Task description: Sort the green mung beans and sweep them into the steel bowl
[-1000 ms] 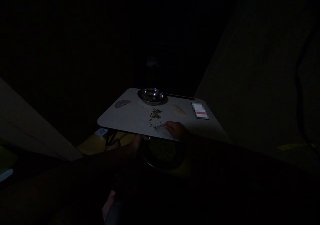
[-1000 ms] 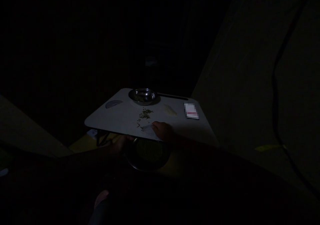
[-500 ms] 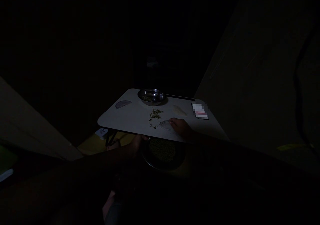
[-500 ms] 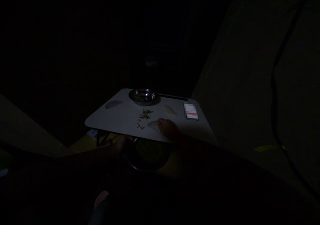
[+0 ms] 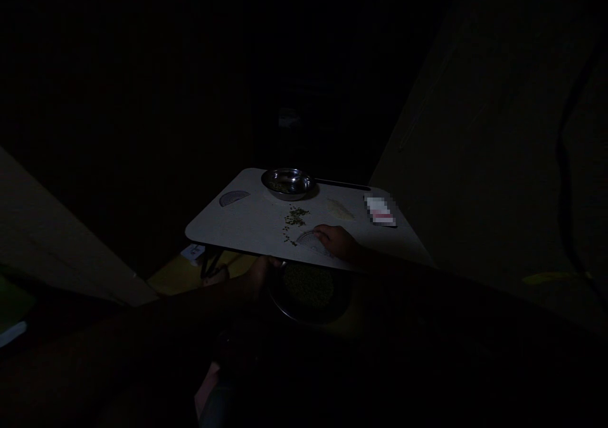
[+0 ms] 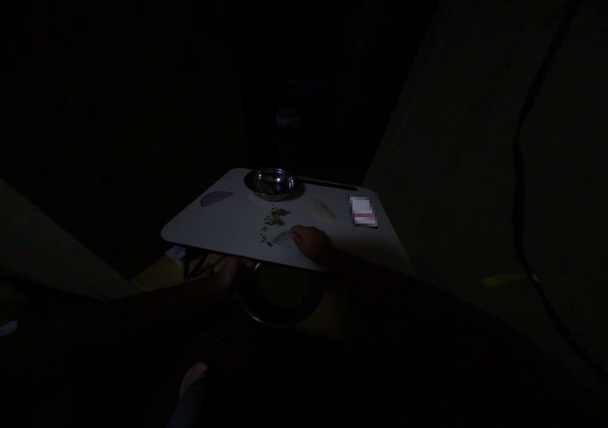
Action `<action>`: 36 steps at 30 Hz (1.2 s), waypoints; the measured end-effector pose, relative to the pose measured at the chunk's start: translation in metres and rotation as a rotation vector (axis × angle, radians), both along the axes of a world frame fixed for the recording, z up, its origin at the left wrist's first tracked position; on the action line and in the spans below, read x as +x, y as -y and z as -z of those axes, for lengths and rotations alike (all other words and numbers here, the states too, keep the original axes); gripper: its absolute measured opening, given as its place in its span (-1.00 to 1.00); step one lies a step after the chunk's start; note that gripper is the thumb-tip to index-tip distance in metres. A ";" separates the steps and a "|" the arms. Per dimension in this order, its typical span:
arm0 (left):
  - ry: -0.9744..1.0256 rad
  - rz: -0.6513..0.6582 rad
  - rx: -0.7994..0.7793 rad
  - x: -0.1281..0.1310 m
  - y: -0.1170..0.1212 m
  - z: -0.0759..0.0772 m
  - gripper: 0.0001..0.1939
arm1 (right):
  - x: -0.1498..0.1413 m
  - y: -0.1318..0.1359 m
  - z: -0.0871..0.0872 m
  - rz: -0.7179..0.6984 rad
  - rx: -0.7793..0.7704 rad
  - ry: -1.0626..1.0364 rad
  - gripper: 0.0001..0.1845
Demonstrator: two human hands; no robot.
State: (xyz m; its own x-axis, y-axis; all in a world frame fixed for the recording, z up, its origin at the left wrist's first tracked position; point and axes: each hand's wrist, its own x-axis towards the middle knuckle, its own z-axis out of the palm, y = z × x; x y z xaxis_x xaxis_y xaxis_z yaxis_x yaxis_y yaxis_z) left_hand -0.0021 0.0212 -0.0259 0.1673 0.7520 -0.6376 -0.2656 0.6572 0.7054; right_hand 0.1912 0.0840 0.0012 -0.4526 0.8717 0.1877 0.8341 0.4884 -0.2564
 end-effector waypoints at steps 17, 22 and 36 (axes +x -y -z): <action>0.001 0.004 0.013 0.003 0.002 -0.008 -0.95 | -0.009 -0.005 -0.003 0.009 -0.029 -0.001 -0.70; 0.007 -0.057 -0.008 0.004 0.004 -0.010 -0.97 | -0.014 -0.007 -0.005 -0.031 -0.047 -0.015 -0.69; 0.022 0.009 0.001 0.000 -0.001 -0.001 -0.95 | -0.003 -0.006 0.000 -0.078 -0.049 -0.010 -0.69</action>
State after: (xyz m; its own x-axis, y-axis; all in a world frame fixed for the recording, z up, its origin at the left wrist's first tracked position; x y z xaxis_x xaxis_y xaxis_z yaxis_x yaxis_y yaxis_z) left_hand -0.0023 0.0225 -0.0246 0.1876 0.7512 -0.6328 -0.2749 0.6587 0.7004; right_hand 0.1880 0.0897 0.0017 -0.5179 0.8421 0.1507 0.7914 0.5385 -0.2891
